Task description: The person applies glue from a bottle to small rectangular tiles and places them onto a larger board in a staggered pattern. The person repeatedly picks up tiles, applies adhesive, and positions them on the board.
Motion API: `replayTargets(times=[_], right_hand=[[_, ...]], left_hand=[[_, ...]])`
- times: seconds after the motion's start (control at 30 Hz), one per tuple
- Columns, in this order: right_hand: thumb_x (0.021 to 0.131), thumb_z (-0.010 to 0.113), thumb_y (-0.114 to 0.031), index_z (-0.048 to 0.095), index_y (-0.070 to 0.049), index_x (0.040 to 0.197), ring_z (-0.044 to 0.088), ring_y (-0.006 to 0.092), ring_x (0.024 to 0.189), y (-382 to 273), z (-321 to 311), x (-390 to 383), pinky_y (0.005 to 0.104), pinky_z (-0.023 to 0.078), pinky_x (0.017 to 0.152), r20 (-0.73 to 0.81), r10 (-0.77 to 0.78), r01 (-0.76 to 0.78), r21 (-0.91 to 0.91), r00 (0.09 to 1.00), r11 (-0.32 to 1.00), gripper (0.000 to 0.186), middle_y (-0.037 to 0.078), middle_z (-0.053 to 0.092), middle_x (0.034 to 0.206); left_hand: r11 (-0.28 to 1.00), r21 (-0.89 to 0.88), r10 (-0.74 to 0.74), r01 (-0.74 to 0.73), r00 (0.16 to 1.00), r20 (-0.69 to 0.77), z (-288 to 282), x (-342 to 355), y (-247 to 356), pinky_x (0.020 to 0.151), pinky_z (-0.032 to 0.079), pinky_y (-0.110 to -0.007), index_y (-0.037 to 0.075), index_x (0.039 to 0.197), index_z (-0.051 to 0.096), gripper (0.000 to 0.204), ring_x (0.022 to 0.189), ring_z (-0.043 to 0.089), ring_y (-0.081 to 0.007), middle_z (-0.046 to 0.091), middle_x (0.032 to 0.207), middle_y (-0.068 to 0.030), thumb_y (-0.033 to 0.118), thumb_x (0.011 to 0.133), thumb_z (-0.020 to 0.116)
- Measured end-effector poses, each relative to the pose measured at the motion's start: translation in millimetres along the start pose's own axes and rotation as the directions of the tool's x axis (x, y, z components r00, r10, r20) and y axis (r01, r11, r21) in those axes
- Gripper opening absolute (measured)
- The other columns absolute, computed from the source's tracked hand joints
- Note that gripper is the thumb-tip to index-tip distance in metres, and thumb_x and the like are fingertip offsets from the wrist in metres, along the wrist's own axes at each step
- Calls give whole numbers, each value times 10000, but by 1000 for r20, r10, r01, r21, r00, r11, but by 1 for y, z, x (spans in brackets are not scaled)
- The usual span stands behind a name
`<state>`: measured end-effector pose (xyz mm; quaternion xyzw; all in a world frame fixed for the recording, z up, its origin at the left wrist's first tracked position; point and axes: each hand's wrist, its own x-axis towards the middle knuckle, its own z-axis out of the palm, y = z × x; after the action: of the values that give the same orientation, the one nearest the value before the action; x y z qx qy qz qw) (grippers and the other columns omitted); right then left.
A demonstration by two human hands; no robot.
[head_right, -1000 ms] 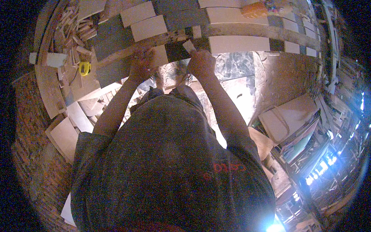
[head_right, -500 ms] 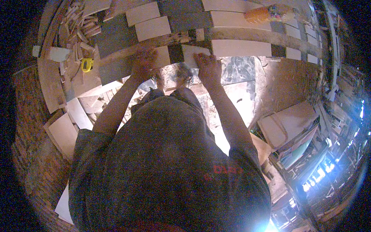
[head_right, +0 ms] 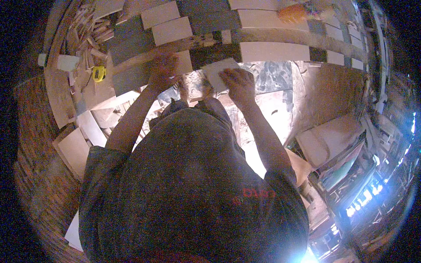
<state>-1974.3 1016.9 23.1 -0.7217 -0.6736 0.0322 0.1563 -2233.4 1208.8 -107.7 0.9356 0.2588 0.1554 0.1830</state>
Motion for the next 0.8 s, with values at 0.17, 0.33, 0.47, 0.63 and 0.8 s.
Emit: replayTargets(times=[0.17,0.33,0.47,0.63,0.8], right_hand=[[759,618,-32,700,-207,1191,617,266,1137,3,9,25,468,466,941,102,-88,100,-118,991,988,474,32,678,1237],[769,606,-13,692,-202,1198,613,259,1143,7,2,23,464,462,930,101,40,-22,-180,994,983,476,13,673,1244],[757,619,-12,689,-202,1193,608,257,1145,5,10,27,466,458,929,92,-7,22,-169,996,985,481,4,673,1229],[759,630,-12,710,-193,1121,614,264,1117,-2,21,36,473,458,925,111,62,-44,-161,992,986,413,11,697,1151],[777,639,-29,737,-187,1045,621,268,1089,-7,9,45,477,459,921,258,139,-95,-176,956,980,326,11,711,1103]], left_hand=[[996,-83,-35,33,999,-22,-32,10,12,1146,237,-560,84,1318,563,722,1326,444,-310,522,1375,-120,406,716,796],[999,-2,36,-36,998,-56,-20,7,7,1121,271,-560,73,1302,559,722,1295,466,-319,529,1360,-118,400,705,798],[998,50,25,-24,999,-22,-18,7,8,1113,282,-564,64,1314,542,738,1291,469,-330,533,1352,-130,397,707,795],[999,29,30,-29,998,-52,-22,9,10,1112,281,-566,66,1311,538,729,1298,462,-335,530,1347,-143,395,711,790],[1000,4,30,-29,997,-65,-15,5,6,1106,282,-569,63,1300,541,710,1295,459,-329,527,1346,-140,386,716,783]])
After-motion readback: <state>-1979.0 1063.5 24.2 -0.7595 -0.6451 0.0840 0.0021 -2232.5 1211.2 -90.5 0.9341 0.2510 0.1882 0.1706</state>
